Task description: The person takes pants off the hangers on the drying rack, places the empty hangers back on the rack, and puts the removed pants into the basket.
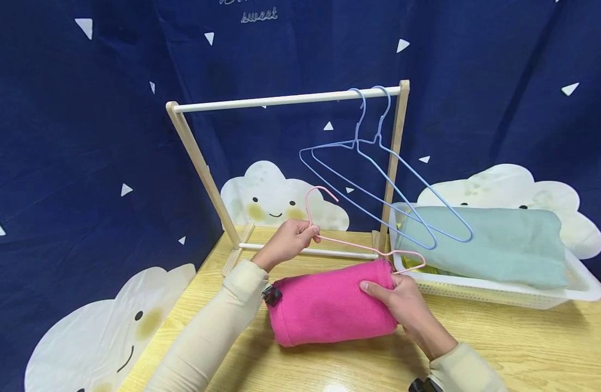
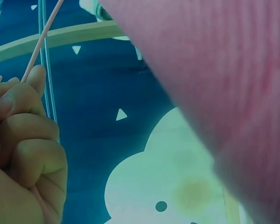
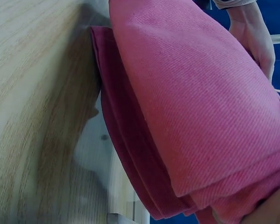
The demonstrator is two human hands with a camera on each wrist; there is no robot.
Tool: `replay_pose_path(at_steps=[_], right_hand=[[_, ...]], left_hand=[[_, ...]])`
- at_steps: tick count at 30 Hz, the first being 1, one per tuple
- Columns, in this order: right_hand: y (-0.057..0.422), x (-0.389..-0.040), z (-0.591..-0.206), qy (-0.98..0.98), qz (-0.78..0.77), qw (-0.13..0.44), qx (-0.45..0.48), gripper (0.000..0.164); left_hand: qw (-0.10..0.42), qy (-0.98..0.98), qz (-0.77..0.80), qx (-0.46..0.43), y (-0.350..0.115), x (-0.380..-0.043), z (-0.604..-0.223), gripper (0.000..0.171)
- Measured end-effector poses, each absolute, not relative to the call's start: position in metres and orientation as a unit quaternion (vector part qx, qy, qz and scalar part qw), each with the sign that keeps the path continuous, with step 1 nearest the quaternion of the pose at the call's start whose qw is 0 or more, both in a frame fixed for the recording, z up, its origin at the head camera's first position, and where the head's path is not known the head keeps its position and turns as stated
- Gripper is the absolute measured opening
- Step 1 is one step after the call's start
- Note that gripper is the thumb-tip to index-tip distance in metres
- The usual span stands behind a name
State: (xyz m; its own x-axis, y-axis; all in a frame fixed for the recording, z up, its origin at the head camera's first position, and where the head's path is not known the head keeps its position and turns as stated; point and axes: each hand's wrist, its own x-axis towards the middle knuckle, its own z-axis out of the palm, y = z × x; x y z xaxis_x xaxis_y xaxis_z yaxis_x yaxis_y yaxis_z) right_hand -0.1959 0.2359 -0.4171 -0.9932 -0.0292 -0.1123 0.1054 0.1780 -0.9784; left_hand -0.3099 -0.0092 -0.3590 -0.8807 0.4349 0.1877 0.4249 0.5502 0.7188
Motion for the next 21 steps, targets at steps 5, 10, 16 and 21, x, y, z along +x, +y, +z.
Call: replay_pose_path(at_steps=[5, 10, 16, 21], right_hand=[[0.2367, -0.1946, -0.4176, 0.764, -0.642, 0.055, 0.022, 0.010], [0.2371, -0.1929, -0.4188, 0.765, -0.642, 0.048, 0.011, 0.010], [0.2379, -0.1911, -0.4194, 0.762, -0.646, 0.050, 0.005, 0.008], [0.2378, -0.1915, -0.4192, 0.766, -0.642, 0.045, -0.002, 0.014]], left_hand=[[-0.003, 0.882, 0.406, 0.238, -0.0081, -0.3123, -0.3612, 0.036], [-0.021, 0.890, 0.397, 0.225, -0.0075, -0.3136, -0.3628, 0.036], [-0.053, 0.892, 0.390, 0.223, -0.0083, -0.3158, -0.3619, 0.035], [-0.065, 0.895, 0.384, 0.217, -0.0101, -0.3166, -0.3604, 0.035]])
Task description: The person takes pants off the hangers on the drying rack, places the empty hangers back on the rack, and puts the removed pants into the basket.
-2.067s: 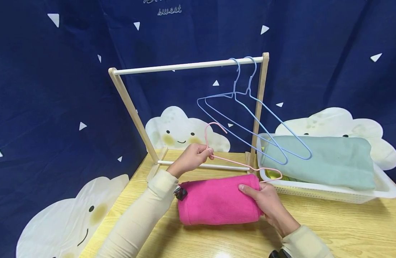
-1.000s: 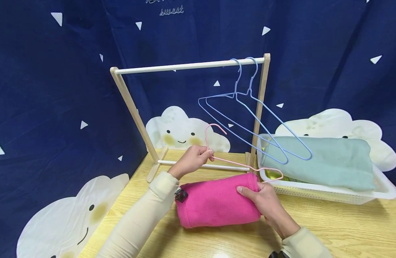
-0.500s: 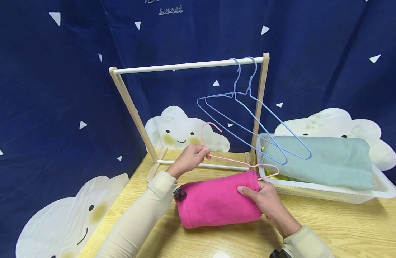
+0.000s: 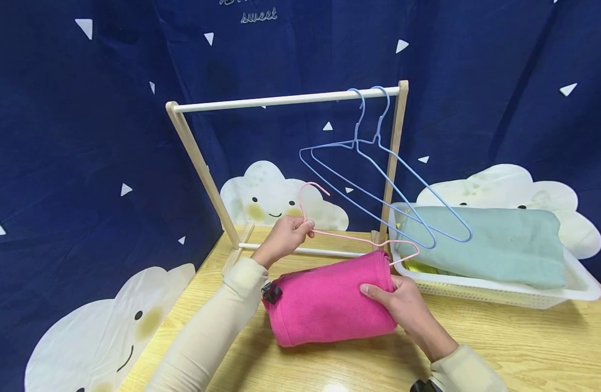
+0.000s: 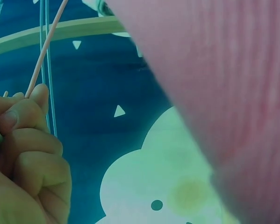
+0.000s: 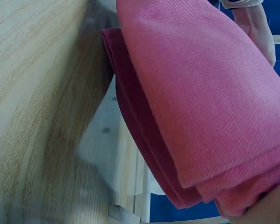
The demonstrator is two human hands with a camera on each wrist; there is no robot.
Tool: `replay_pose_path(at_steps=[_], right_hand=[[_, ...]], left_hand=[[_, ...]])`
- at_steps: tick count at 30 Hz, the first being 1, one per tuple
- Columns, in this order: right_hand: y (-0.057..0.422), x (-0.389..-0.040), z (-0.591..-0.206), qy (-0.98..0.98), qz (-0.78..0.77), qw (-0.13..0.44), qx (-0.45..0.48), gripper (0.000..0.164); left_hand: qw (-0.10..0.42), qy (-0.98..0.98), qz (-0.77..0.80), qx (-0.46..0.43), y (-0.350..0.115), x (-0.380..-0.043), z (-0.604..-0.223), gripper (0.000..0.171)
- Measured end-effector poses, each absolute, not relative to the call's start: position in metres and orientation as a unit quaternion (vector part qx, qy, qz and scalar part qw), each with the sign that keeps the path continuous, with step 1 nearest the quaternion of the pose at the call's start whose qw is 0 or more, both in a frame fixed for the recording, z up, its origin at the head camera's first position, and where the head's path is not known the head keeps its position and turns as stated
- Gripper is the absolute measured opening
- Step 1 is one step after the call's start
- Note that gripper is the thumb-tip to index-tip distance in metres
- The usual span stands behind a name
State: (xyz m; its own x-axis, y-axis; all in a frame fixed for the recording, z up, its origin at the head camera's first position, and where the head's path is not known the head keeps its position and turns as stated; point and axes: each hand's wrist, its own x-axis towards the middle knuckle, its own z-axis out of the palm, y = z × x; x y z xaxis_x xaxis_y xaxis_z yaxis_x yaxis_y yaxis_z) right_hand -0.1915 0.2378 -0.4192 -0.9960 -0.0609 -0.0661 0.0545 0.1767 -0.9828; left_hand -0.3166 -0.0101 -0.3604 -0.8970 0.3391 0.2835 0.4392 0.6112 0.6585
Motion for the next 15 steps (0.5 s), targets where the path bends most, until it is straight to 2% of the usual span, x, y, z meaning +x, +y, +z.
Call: replay_pose_path(at_steps=[9, 15], right_hand=[[0.2360, -0.1923, -0.4197, 0.782, -0.623, 0.037, 0.006, 0.027], [0.2408, -0.1962, -0.4187, 0.778, -0.624, 0.067, -0.028, 0.029]], left_hand=[[0.079, -0.896, -0.378, -0.218, -0.0065, -0.3147, -0.3620, 0.035], [0.098, -0.891, -0.370, -0.243, -0.0036, -0.3119, -0.3596, 0.034]])
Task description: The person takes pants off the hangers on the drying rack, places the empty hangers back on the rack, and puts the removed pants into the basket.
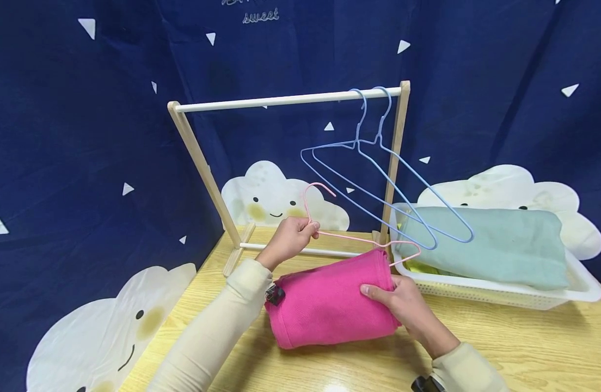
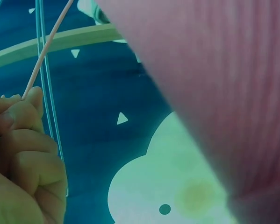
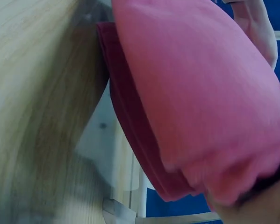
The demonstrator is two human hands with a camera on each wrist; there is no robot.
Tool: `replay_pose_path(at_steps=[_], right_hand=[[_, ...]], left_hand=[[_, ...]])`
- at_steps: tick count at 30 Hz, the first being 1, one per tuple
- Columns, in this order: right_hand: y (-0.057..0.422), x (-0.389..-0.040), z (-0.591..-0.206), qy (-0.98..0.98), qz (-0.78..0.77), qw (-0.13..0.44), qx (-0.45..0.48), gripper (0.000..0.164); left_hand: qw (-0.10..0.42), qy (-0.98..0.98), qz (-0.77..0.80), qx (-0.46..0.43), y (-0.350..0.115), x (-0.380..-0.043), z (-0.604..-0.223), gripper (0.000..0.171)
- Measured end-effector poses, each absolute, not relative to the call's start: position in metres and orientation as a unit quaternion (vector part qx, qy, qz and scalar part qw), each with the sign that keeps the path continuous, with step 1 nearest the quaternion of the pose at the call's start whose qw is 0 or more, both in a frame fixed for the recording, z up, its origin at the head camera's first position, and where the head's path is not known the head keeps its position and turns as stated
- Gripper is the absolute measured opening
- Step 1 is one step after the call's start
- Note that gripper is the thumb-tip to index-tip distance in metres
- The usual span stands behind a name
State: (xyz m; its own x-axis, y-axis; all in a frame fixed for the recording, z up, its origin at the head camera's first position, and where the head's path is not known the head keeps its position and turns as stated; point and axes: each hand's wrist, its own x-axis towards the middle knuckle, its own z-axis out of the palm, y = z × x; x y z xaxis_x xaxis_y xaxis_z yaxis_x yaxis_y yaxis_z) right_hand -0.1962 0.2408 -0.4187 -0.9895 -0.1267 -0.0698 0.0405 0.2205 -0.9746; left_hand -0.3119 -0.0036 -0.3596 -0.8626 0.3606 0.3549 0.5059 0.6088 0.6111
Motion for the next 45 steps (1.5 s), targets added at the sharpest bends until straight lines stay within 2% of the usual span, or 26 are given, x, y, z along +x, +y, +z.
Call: replay_pose_path(at_steps=[5, 11, 18, 25, 32, 45], right_hand=[[0.249, -0.199, -0.420, 0.761, -0.634, 0.114, -0.080, 0.042], [0.251, -0.202, -0.420, 0.750, -0.644, 0.139, -0.065, 0.046], [0.249, -0.202, -0.424, 0.761, -0.634, 0.126, -0.065, 0.037], [0.250, -0.200, -0.429, 0.749, -0.643, 0.122, -0.098, 0.023], [0.249, -0.197, -0.429, 0.745, -0.651, 0.111, -0.091, 0.013], [0.246, -0.196, -0.425, 0.745, -0.654, 0.096, -0.083, 0.008]], left_hand=[[0.089, -0.890, -0.369, -0.253, -0.001, -0.309, -0.358, 0.034], [0.068, -0.889, -0.374, -0.255, 0.003, -0.306, -0.356, 0.035], [0.052, -0.890, -0.377, -0.252, 0.004, -0.306, -0.356, 0.036], [0.057, -0.891, -0.369, -0.256, 0.004, -0.310, -0.360, 0.036], [0.060, -0.891, -0.372, -0.252, 0.005, -0.310, -0.362, 0.036], [0.071, -0.891, -0.369, -0.255, 0.006, -0.311, -0.363, 0.037]])
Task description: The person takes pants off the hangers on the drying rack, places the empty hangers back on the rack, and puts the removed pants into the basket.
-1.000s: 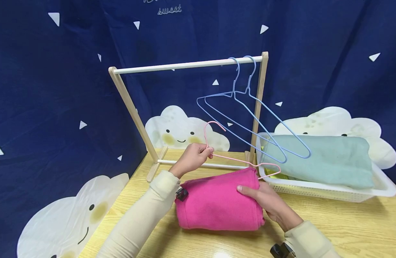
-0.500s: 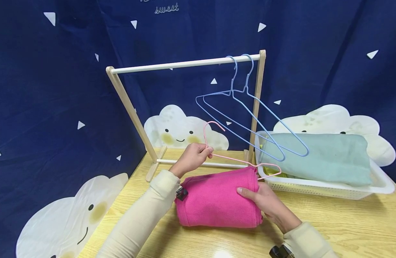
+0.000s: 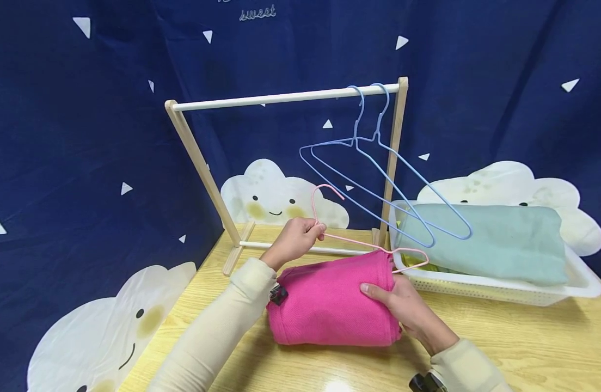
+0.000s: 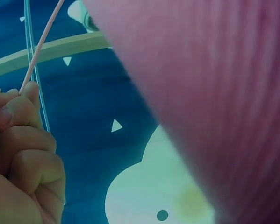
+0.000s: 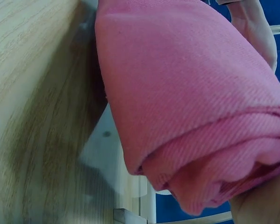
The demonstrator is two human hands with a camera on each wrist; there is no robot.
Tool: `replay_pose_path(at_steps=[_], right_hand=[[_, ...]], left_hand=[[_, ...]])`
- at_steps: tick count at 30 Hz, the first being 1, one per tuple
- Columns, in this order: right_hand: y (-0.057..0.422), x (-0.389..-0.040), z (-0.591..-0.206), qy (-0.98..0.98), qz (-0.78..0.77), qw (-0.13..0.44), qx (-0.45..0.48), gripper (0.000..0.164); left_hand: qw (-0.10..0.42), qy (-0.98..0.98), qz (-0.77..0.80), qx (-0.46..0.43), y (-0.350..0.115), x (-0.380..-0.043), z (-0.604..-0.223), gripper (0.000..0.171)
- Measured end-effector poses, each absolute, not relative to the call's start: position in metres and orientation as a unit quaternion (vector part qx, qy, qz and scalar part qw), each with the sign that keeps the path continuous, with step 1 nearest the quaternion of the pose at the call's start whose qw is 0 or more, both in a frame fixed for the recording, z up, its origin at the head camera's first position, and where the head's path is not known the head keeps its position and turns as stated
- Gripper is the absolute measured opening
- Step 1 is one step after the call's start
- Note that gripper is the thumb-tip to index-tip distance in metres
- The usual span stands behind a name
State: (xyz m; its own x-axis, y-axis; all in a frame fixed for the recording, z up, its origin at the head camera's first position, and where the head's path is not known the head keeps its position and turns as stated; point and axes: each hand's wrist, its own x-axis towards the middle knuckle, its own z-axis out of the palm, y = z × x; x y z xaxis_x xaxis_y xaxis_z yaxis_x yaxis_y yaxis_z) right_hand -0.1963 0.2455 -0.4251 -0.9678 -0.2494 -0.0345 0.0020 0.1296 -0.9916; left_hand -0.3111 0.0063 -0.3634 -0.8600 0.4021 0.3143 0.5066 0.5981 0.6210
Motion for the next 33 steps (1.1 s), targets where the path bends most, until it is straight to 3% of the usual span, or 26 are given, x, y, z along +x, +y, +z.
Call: replay_pose_path(at_steps=[15, 25, 33], right_hand=[[0.2444, -0.1957, -0.4237, 0.752, -0.646, 0.095, -0.086, 0.011], [0.2412, -0.1934, -0.4240, 0.761, -0.639, 0.073, -0.087, 0.027], [0.2375, -0.1927, -0.4214, 0.776, -0.622, 0.070, -0.080, 0.026]], left_hand=[[0.103, -0.889, -0.373, -0.243, -0.0012, -0.3126, -0.3622, 0.035], [0.107, -0.891, -0.375, -0.233, -0.0012, -0.3128, -0.3639, 0.035], [0.107, -0.895, -0.363, -0.236, 0.0012, -0.3133, -0.3682, 0.036]])
